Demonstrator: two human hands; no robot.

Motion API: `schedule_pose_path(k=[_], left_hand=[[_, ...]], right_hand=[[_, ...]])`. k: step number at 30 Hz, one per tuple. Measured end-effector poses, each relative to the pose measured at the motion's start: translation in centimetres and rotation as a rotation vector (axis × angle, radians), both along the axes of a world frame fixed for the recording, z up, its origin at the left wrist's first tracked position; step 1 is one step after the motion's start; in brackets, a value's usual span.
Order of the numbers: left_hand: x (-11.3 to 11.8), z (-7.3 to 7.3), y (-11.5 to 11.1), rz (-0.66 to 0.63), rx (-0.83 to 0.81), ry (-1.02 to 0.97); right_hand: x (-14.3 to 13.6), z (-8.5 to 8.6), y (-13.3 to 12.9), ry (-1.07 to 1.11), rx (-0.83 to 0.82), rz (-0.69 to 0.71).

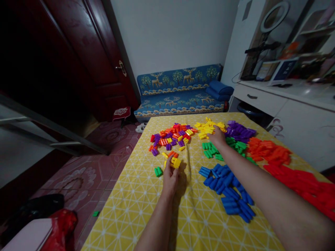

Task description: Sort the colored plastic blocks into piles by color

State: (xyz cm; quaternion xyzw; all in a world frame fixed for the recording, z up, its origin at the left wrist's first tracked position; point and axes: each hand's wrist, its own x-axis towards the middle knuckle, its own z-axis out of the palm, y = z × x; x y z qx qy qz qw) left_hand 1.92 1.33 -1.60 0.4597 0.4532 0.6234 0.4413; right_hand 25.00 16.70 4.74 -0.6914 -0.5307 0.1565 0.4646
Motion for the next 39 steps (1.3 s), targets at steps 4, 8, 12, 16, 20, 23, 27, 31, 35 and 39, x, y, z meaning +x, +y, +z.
schedule_pose_path(k=[4, 8, 12, 16, 20, 23, 27, 31, 35, 39], left_hand=[[0.0, -0.3, 0.3, -0.011, 0.013, -0.012], [0.0, -0.3, 0.3, -0.05, 0.01, -0.018], [0.0, -0.2, 0.1, -0.062, 0.012, -0.005], [0.0, -0.2, -0.1, -0.061, -0.034, 0.11], [0.2, 0.0, -0.1, -0.043, -0.052, 0.166], [0.2, 0.3, -0.1, -0.029, -0.055, 0.154], [0.2, 0.4, -0.1, -0.002, -0.06, 0.221], [0.1, 0.5, -0.2, 0.047, -0.021, 0.31], [-0.6, 0.5, -0.3, 0.254, 0.121, 0.49], [-1.2, 0.3, -0.3, 0.386, 0.178, 0.789]], right_hand=[[-2.0, -1.0, -2.3, 0.055, 0.016, 0.106], [-6.6, -2.4, -7.0, 0.08, -0.04, 0.422], [-9.3, -2.9, -10.6, 0.12, -0.136, 0.656], [-9.2, -3.4, -10.9, 0.315, -0.234, 0.629], [-7.6, -3.5, -8.8, 0.437, -0.291, 0.602], [-5.6, -2.3, -6.6, 0.565, -0.22, 0.481], [-4.4, -0.7, -5.7, 0.75, -0.026, 0.296], [-7.7, -1.7, -9.4, 0.871, -0.021, 0.303], [-12.2, -4.6, -14.7, 0.823, -0.119, 0.407], [-13.9, -6.8, -17.4, 0.603, 0.003, 0.403]])
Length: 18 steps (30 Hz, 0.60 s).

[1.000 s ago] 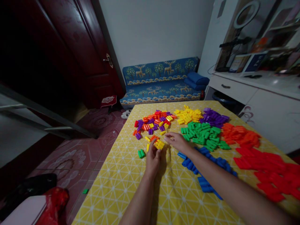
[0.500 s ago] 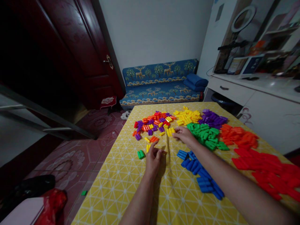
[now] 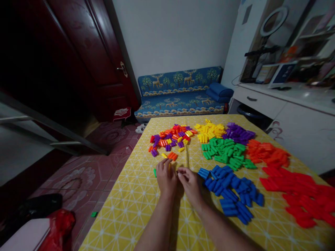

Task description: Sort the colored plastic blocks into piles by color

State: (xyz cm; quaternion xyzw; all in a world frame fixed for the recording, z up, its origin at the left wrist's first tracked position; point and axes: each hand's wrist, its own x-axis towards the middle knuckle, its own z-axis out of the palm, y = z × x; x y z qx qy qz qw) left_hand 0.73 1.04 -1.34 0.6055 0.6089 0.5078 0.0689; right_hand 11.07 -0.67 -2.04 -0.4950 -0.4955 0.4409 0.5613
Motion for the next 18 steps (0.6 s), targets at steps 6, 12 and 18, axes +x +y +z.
schedule_pose_path(k=[6, 12, 18], left_hand=[[-0.1, -0.4, 1.7, -0.07, -0.103, 0.231], [-0.5, -0.1, 4.3, -0.095, -0.253, 0.412], [-1.0, 0.5, 4.2, -0.088, -0.156, 0.342]], right_hand=[[-0.1, -0.1, -0.2, -0.152, 0.099, -0.053], [-0.1, -0.1, -0.1, -0.158, 0.085, -0.05], [-0.2, -0.4, -0.1, -0.043, -0.002, -0.053]])
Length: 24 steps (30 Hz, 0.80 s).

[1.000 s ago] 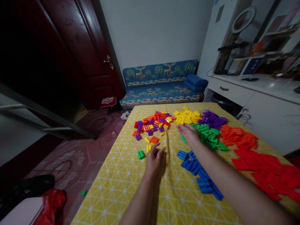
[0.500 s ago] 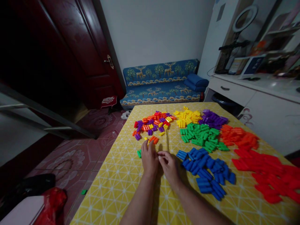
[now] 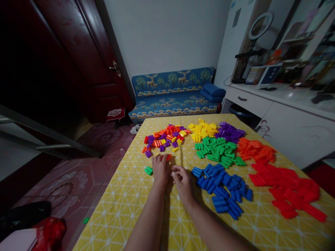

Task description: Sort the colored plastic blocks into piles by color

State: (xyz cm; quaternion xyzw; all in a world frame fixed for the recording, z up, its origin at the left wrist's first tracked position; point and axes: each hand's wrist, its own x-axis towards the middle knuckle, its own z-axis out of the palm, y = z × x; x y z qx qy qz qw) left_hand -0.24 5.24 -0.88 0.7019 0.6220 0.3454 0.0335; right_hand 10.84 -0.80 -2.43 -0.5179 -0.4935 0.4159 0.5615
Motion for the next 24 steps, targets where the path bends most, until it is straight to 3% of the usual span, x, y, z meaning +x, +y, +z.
schedule_pose_path(k=[6, 12, 20, 24], left_hand=[[0.5, -0.1, -3.5, -0.113, 0.018, -0.396], [1.8, -0.1, -5.6, -0.047, -0.043, -0.735], [1.3, -1.0, -4.6, -0.084, -0.032, -0.721], [1.1, -0.7, -4.8, -0.092, -0.019, -0.734]], right_hand=[[0.1, 0.2, 0.0, 0.038, 0.071, -0.059], [0.2, 0.5, -0.1, 0.008, 0.077, 0.029], [0.3, 0.2, -0.1, -0.048, 0.1, -0.045], [0.3, 0.7, -0.4, -0.099, 0.174, -0.058]])
